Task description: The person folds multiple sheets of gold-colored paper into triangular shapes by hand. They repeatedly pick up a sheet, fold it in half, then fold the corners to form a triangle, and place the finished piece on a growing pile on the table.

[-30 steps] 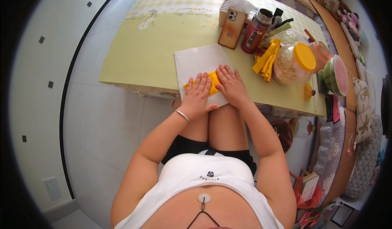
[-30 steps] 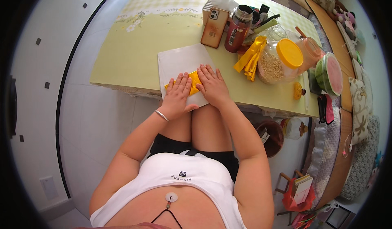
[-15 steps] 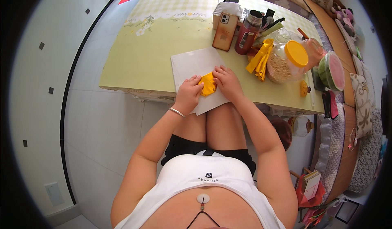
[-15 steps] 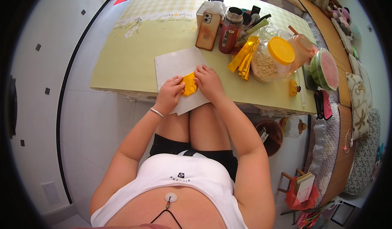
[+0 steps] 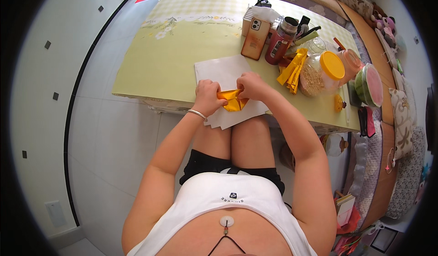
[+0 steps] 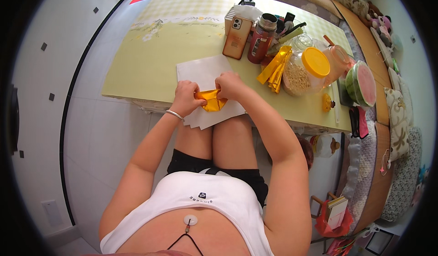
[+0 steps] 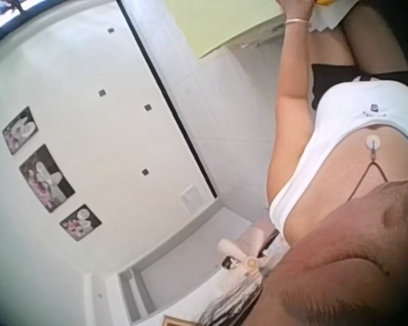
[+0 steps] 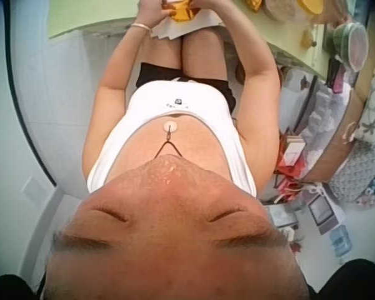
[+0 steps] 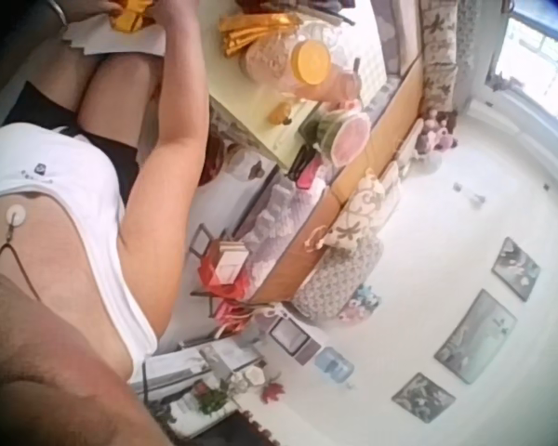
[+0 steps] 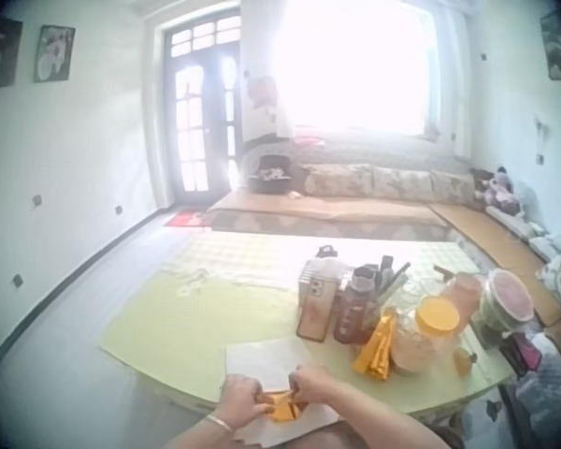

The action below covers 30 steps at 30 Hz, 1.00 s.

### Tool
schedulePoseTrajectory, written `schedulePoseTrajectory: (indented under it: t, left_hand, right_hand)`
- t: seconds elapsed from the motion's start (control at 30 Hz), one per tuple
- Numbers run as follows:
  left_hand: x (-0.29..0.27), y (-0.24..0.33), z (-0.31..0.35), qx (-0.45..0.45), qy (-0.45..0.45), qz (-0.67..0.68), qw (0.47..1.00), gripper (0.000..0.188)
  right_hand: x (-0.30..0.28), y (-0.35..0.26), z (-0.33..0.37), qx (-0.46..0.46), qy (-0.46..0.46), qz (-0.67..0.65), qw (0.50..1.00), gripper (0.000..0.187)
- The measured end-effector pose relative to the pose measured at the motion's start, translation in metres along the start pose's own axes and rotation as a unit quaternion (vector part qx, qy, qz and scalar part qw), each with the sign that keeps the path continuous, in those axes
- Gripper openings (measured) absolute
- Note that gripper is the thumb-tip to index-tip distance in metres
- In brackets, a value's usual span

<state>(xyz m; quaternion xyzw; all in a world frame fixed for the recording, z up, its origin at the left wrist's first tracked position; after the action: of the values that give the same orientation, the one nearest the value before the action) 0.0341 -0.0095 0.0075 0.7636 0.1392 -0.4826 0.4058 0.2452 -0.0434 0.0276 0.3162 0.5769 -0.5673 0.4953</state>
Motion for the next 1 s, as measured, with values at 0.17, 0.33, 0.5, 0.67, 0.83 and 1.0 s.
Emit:
schedulePoseTrajectory:
  t: [0.17, 0.33, 0.5, 0.67, 0.83, 1.0]
  left_hand:
    - [0.003, -0.003, -0.01, 0.027, -0.011, 0.046, 0.998, 0.042]
    - [0.008, -0.022, -0.002, 0.062, 0.068, 0.155, 0.984, 0.084]
    - [0.009, -0.028, 0.003, 0.072, 0.014, 0.152, 0.986, 0.092]
    - [0.01, -0.027, 0.007, 0.081, 0.022, 0.1, 0.991, 0.087]
    - [0.003, -0.022, 0.01, 0.102, -0.005, 0.07, 0.992, 0.078]
    - [0.003, -0.019, 0.013, 0.099, 0.004, 0.049, 0.994, 0.075]
  right_hand:
    - [-0.008, -0.015, 0.019, 0.06, -0.004, -0.169, 0.984, 0.024]
    - [-0.027, -0.018, 0.081, 0.065, 0.133, -0.293, 0.945, 0.029]
    - [-0.034, 0.01, 0.145, 0.161, 0.411, -0.285, 0.851, 0.022]
    - [-0.044, 0.015, 0.137, 0.199, 0.529, -0.065, 0.823, 0.027]
    - [-0.03, 0.065, 0.088, 0.242, 0.49, -0.001, 0.837, 0.031]
    - [-0.024, 0.078, 0.062, 0.293, 0.429, 0.023, 0.854, 0.02]
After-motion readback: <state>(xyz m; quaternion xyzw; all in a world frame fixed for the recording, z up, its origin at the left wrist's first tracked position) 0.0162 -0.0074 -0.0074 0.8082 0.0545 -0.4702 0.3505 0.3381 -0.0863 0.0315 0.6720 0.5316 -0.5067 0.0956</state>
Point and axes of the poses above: each hand's wrist, its own z-axis away from the middle knuckle, its own x-axis out of the palm, y = z × x, the point moved 1 cm from there along -z, towards the middle knuckle, and after that the axes turned 2 degrees about -y, right-handed, at the moved point
